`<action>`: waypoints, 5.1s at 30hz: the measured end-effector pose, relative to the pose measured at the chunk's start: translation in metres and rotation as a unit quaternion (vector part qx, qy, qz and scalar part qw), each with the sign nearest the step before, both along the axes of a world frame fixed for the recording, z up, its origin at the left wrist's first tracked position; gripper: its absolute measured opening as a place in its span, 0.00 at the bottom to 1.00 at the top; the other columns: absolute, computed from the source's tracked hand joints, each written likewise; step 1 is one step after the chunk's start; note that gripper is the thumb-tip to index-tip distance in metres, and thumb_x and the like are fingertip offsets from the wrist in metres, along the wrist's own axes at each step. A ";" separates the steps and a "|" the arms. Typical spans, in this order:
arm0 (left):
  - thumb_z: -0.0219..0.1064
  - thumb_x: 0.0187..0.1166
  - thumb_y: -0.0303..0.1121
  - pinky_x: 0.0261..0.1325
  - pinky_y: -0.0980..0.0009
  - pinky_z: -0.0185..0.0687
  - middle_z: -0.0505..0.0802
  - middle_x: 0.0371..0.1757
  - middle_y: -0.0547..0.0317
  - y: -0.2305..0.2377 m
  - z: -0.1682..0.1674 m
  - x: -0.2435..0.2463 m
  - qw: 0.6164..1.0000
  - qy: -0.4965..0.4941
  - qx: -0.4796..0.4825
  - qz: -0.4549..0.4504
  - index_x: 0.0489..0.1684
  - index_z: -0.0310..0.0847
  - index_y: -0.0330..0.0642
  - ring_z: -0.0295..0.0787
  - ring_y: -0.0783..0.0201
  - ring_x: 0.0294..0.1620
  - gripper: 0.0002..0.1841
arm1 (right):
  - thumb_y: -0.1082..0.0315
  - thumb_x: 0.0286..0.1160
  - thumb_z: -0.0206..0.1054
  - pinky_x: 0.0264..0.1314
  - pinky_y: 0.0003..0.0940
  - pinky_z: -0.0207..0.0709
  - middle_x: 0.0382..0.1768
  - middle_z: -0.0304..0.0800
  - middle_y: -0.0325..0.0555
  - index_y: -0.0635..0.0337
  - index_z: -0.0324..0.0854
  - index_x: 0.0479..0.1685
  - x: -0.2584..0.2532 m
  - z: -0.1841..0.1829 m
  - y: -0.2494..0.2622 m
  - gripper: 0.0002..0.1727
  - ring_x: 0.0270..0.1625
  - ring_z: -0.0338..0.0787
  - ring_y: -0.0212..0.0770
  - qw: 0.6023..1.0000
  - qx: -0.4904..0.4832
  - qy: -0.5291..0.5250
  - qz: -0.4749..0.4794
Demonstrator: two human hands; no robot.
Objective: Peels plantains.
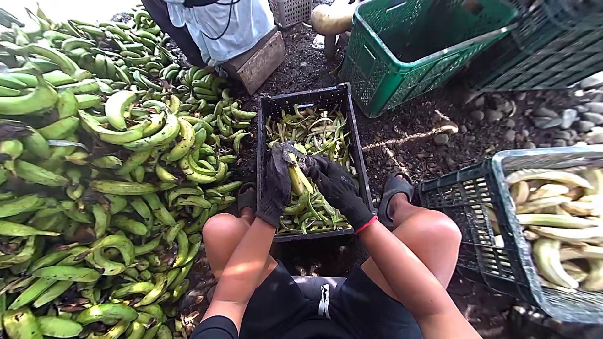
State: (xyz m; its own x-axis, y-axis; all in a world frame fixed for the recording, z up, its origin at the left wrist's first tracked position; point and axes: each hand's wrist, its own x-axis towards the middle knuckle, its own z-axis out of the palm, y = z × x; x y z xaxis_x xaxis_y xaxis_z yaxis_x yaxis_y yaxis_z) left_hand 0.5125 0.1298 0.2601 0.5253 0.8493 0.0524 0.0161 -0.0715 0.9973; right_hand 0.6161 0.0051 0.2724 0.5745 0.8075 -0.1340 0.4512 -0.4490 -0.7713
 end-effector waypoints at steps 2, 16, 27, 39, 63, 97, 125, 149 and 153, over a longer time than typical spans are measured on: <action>0.29 0.95 0.50 0.64 0.65 0.83 0.89 0.58 0.53 -0.004 0.005 0.000 0.996 0.049 0.077 -0.008 0.73 0.76 0.41 0.86 0.67 0.57 0.32 | 0.37 0.87 0.50 0.57 0.72 0.75 0.60 0.89 0.55 0.38 0.79 0.77 0.002 -0.002 0.000 0.29 0.63 0.86 0.61 0.998 0.006 0.058 -0.001; 0.49 0.85 0.66 0.28 0.77 0.81 0.86 0.36 0.68 -0.003 0.013 -0.021 0.953 -0.099 -0.269 -0.101 0.65 0.82 0.61 0.81 0.74 0.26 0.27 | 0.30 0.86 0.35 0.50 0.58 0.83 0.69 0.86 0.48 0.37 0.66 0.87 0.023 -0.007 -0.014 0.38 0.57 0.91 0.51 0.981 0.064 0.183 0.001; 0.43 0.91 0.59 0.63 0.55 0.82 0.83 0.74 0.61 0.001 0.001 -0.016 0.998 0.020 -0.050 -0.013 0.89 0.61 0.68 0.83 0.63 0.64 0.28 | 0.40 0.92 0.39 0.69 0.55 0.75 0.60 0.90 0.49 0.48 0.78 0.77 0.001 -0.003 -0.008 0.33 0.64 0.87 0.47 0.992 -0.035 0.106 0.065; 0.41 0.95 0.44 0.54 0.53 0.89 0.86 0.69 0.53 0.005 0.003 -0.015 0.981 0.039 0.148 0.121 0.89 0.57 0.57 0.90 0.59 0.54 0.24 | 0.34 0.82 0.49 0.64 0.69 0.71 0.61 0.89 0.56 0.32 0.79 0.79 -0.008 0.002 -0.013 0.32 0.68 0.82 0.64 0.993 -0.079 -0.087 0.034; 0.35 0.90 0.63 0.30 0.68 0.88 0.90 0.32 0.54 0.012 -0.003 -0.025 0.924 0.036 -0.257 -0.281 0.70 0.79 0.53 0.88 0.63 0.26 0.33 | 0.27 0.85 0.38 0.63 0.75 0.73 0.65 0.88 0.59 0.43 0.75 0.80 0.054 -0.021 -0.021 0.40 0.67 0.86 0.64 0.994 -0.028 0.050 -0.094; 0.39 0.95 0.37 0.42 0.65 0.94 0.88 0.33 0.63 0.032 0.024 -0.017 0.979 -0.181 0.009 -0.091 0.49 0.77 0.41 0.91 0.66 0.32 0.18 | 0.61 0.78 0.71 0.24 0.26 0.80 0.16 0.81 0.36 0.56 0.81 0.32 -0.054 0.026 -0.050 0.10 0.17 0.81 0.30 0.953 0.000 0.299 0.041; 0.37 0.93 0.36 0.40 0.64 0.93 0.90 0.34 0.64 0.033 0.031 -0.020 0.967 -0.212 0.102 -0.098 0.45 0.78 0.42 0.90 0.67 0.32 0.20 | 0.54 0.76 0.72 0.28 0.24 0.79 0.20 0.81 0.29 0.51 0.82 0.33 -0.064 0.030 -0.044 0.12 0.21 0.81 0.24 0.970 -0.018 0.239 0.030; 0.35 0.93 0.43 0.31 0.72 0.86 0.87 0.29 0.69 0.033 0.040 -0.024 0.954 -0.283 0.097 -0.012 0.37 0.79 0.50 0.83 0.72 0.26 0.23 | 0.49 0.86 0.59 0.48 0.56 0.79 0.35 0.88 0.53 0.59 0.84 0.40 -0.075 0.030 0.005 0.21 0.44 0.89 0.52 0.991 -0.113 0.052 0.042; 0.31 0.93 0.45 0.25 0.76 0.82 0.83 0.21 0.69 0.023 0.046 -0.027 0.941 -0.338 -0.013 -0.029 0.35 0.78 0.51 0.80 0.73 0.19 0.27 | 0.52 0.86 0.61 0.52 0.59 0.78 0.41 0.89 0.57 0.60 0.84 0.43 -0.077 0.039 0.018 0.19 0.51 0.90 0.57 0.987 -0.143 0.037 0.056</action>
State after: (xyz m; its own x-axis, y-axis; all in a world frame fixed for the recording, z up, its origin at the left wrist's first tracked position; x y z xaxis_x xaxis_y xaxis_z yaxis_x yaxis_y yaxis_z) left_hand 0.4859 0.1532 0.3057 0.4254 0.8252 0.3716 -0.6260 -0.0283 0.7793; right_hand 0.5393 0.0236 0.3117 0.4645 0.7883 -0.4035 0.4577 -0.6038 -0.6527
